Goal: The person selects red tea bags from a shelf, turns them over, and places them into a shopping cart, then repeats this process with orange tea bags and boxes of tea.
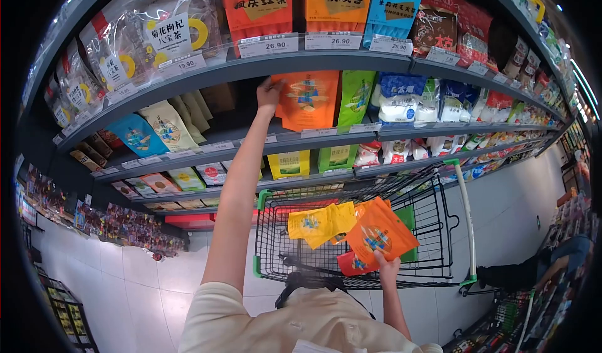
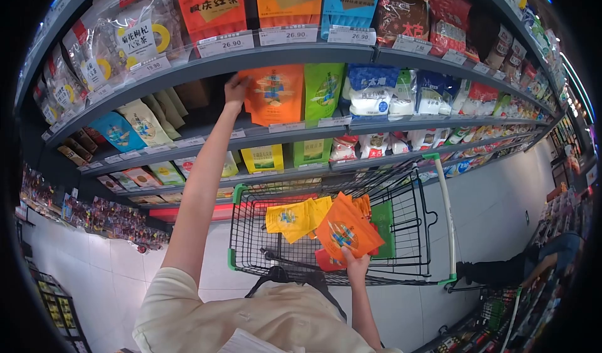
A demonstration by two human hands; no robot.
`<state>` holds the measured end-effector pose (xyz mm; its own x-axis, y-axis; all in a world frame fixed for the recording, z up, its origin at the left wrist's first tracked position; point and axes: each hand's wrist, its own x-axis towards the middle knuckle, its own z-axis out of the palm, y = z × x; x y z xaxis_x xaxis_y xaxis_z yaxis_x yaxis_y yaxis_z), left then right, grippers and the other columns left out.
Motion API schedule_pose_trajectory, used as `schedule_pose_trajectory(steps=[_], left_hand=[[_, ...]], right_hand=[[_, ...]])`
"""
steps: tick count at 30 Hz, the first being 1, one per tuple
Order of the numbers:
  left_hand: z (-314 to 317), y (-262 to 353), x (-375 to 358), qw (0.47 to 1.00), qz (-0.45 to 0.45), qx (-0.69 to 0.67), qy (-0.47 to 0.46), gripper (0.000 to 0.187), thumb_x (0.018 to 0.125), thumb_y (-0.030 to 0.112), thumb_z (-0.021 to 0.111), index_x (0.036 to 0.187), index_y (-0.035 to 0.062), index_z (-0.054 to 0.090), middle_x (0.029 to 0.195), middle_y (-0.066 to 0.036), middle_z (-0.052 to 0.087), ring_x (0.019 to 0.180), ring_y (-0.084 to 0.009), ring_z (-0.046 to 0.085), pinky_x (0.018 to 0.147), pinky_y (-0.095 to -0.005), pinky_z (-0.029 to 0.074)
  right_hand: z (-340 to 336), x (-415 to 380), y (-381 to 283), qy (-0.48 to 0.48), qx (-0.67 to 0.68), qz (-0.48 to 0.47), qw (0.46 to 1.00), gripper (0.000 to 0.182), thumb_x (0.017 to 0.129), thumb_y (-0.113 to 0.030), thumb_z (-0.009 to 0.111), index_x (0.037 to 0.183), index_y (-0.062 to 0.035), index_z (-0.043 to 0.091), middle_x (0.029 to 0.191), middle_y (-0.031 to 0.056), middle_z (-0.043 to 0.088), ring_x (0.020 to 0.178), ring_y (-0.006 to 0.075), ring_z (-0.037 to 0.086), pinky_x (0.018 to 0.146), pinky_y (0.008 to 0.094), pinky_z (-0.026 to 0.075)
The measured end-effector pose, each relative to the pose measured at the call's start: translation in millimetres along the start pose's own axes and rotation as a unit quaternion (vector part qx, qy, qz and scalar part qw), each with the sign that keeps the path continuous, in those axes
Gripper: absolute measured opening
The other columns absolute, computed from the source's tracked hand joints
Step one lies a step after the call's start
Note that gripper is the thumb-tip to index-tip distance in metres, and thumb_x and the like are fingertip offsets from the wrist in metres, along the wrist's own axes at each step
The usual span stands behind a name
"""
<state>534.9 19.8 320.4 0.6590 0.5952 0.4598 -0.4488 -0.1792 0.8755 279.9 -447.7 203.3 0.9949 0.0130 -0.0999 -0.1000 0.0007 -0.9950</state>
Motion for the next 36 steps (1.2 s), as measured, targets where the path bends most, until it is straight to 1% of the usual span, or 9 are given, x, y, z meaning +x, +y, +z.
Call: schedule_pose_trajectory(steps=[7,10,16,19,22,27,31,34,36], left_hand=[[-28.6,29.3,-21.1,0.988,0.135,-0.013,0.073,0.01,0.082,0.006,0.056,0.085,-0.0039,0.057,0.077,-0.007,0.062,0.07,-0.0057,0.05,0.061,-0.022,0.04],[-51.7,53.4,-36.4,0.961,0.154,0.206,0.102,0.009,0.081,0.007,0.057,0.082,-0.002,0.056,0.073,-0.011,0.059,0.061,-0.0117,0.052,0.056,-0.0247,0.04],[-83.7,63.0,-50.9,0.92,0.221,0.286,0.154,0.009,0.079,0.009,0.057,0.081,0.0003,0.056,0.069,-0.013,0.054,0.055,-0.0262,0.05,0.053,-0.0301,0.04],[-92.6,63.4,-52.7,0.914,0.253,0.255,0.188,0.007,0.079,0.007,0.057,0.08,0.0003,0.055,0.068,-0.013,0.053,0.055,-0.0244,0.049,0.054,-0.0302,0.04],[-105.4,66.2,-61.4,0.901,0.247,0.292,0.206,0.011,0.081,0.01,0.056,0.085,-0.0003,0.056,0.064,-0.009,0.052,0.054,-0.0112,0.04,0.052,-0.024,0.038],[-114.5,74.4,-95.8,0.901,0.313,0.287,0.095,0.022,0.077,-0.01,0.047,0.096,-0.0027,0.056,0.095,-0.012,0.058,0.085,-0.0195,0.058,0.075,-0.0294,0.046],[-110.9,91.2,-107.0,0.843,0.421,0.331,0.054,0.033,0.066,-0.017,0.043,0.093,-0.0034,0.056,0.101,-0.014,0.059,0.094,-0.0293,0.057,0.081,-0.033,0.044],[-96.8,119.7,-105.5,0.826,0.447,0.339,0.056,0.03,0.066,-0.017,0.044,0.09,-0.0041,0.056,0.099,-0.014,0.06,0.093,-0.0292,0.057,0.082,-0.0339,0.044],[-88.3,142.2,-104.9,0.82,0.475,0.312,0.067,0.027,0.067,-0.016,0.045,0.088,-0.0043,0.056,0.097,-0.014,0.06,0.09,-0.0281,0.058,0.079,-0.032,0.044]], right_hand=[[0.9,1.2,1.8,-0.015,0.022,0.001,1.0,0.025,0.075,-0.003,0.063,0.098,0.0031,0.057,0.092,0.0058,0.061,0.081,0.0117,0.056,0.074,0.0248,0.044],[5.3,3.3,6.0,-0.025,0.025,0.001,0.999,0.026,0.076,-0.004,0.064,0.099,0.0041,0.057,0.092,0.006,0.061,0.08,0.0114,0.057,0.073,0.025,0.045],[22.8,11.8,1.9,-0.078,-0.001,-0.024,0.997,0.023,0.076,-0.003,0.062,0.098,0.0044,0.058,0.089,0.0061,0.062,0.078,0.0105,0.057,0.07,0.0238,0.045],[31.1,12.5,-4.6,-0.087,-0.012,-0.004,0.996,0.022,0.077,-0.004,0.062,0.097,0.0039,0.058,0.085,0.0052,0.063,0.072,0.0084,0.057,0.061,0.0211,0.045],[36.5,13.6,-0.2,-0.105,0.009,-0.057,0.993,0.022,0.077,-0.005,0.062,0.096,0.0035,0.058,0.082,0.0039,0.062,0.063,0.0053,0.054,0.052,0.019,0.042],[33.0,8.1,0.7,-0.105,-0.005,0.062,0.993,0.025,0.076,-0.001,0.062,0.099,0.0037,0.056,0.089,0.0055,0.062,0.074,0.0095,0.056,0.065,0.0231,0.044],[33.0,7.8,7.2,-0.125,-0.008,0.027,0.992,0.027,0.075,0.001,0.062,0.101,0.0042,0.055,0.094,0.0072,0.062,0.082,0.0128,0.059,0.074,0.026,0.047],[41.3,8.5,-0.3,-0.128,0.009,-0.05,0.99,0.022,0.075,-0.003,0.064,0.096,0.0038,0.058,0.084,0.0064,0.063,0.072,0.0099,0.058,0.064,0.023,0.046],[44.2,10.2,-9.8,-0.145,0.002,-0.055,0.988,0.024,0.075,-0.002,0.064,0.097,0.0044,0.057,0.088,0.0073,0.063,0.077,0.0119,0.059,0.07,0.0249,0.046]])
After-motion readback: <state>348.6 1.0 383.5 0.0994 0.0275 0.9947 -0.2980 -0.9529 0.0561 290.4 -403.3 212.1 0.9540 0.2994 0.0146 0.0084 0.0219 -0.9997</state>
